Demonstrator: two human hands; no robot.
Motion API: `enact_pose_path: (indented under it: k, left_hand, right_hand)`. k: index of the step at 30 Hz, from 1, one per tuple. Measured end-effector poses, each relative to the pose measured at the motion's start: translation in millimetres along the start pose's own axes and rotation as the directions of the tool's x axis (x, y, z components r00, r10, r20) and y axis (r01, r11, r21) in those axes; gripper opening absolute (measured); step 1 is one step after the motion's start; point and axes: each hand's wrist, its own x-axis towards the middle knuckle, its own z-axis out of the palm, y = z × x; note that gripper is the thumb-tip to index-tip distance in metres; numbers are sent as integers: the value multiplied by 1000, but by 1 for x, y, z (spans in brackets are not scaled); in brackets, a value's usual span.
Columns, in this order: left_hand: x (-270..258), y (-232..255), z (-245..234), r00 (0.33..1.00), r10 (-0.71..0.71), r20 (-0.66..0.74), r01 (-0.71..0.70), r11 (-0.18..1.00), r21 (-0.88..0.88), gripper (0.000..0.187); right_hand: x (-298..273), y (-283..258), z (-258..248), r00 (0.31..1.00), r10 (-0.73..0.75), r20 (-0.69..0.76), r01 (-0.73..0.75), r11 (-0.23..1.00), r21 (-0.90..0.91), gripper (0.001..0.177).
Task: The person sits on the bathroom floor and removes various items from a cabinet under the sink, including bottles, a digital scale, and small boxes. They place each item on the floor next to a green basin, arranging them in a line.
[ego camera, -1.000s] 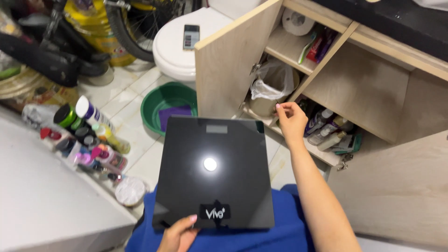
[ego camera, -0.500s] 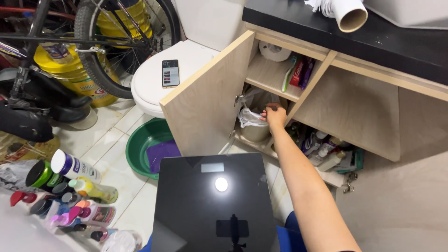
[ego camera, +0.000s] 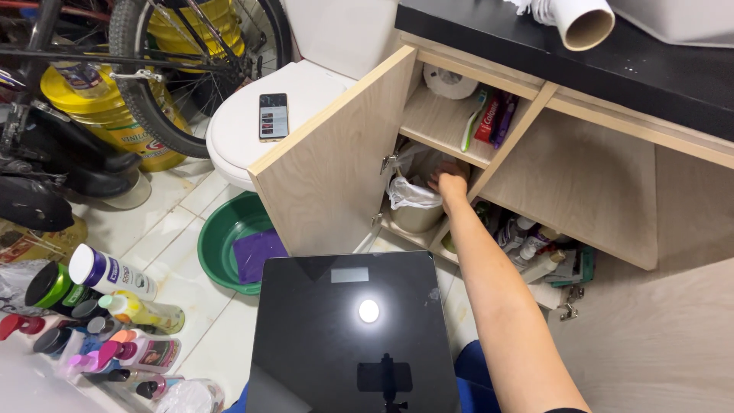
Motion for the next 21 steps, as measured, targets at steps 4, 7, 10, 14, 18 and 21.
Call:
enact_pose_path:
  k: [4, 7, 10, 14, 18, 21]
  left_hand:
    - [-1, -4, 2, 1000, 12, 21, -12, 1000, 1, 46]
    - [-4, -5, 4, 998, 32, 46, -32, 999, -2, 46]
    - [-3, -4, 8, 995, 36, 91, -37, 999, 5, 47]
    - [-29, -17, -10, 988, 48, 144, -48, 999, -1, 47]
    - [-46, -32, -22, 970, 76, 231, -68, 997, -44, 47]
    - [-57, -40, -24, 886, 145, 441, -156, 988, -12, 45]
  right_hand:
    - [-18, 0, -8, 997, -47, 56, 50, 998, -46, 34]
    - [-43, 0, -13, 990, -74, 121, 78, 997, -29, 34]
    - [-86, 2, -25, 977, -103, 187, 126, 985, -118, 30]
    - [-160, -5, -45, 954, 40, 298, -4, 993, -120, 27]
    - [-233, -33, -53, 920, 217, 328, -138, 959, -248, 25]
    - [-287, -65, -56, 889, 230, 397, -163, 967, -195, 34]
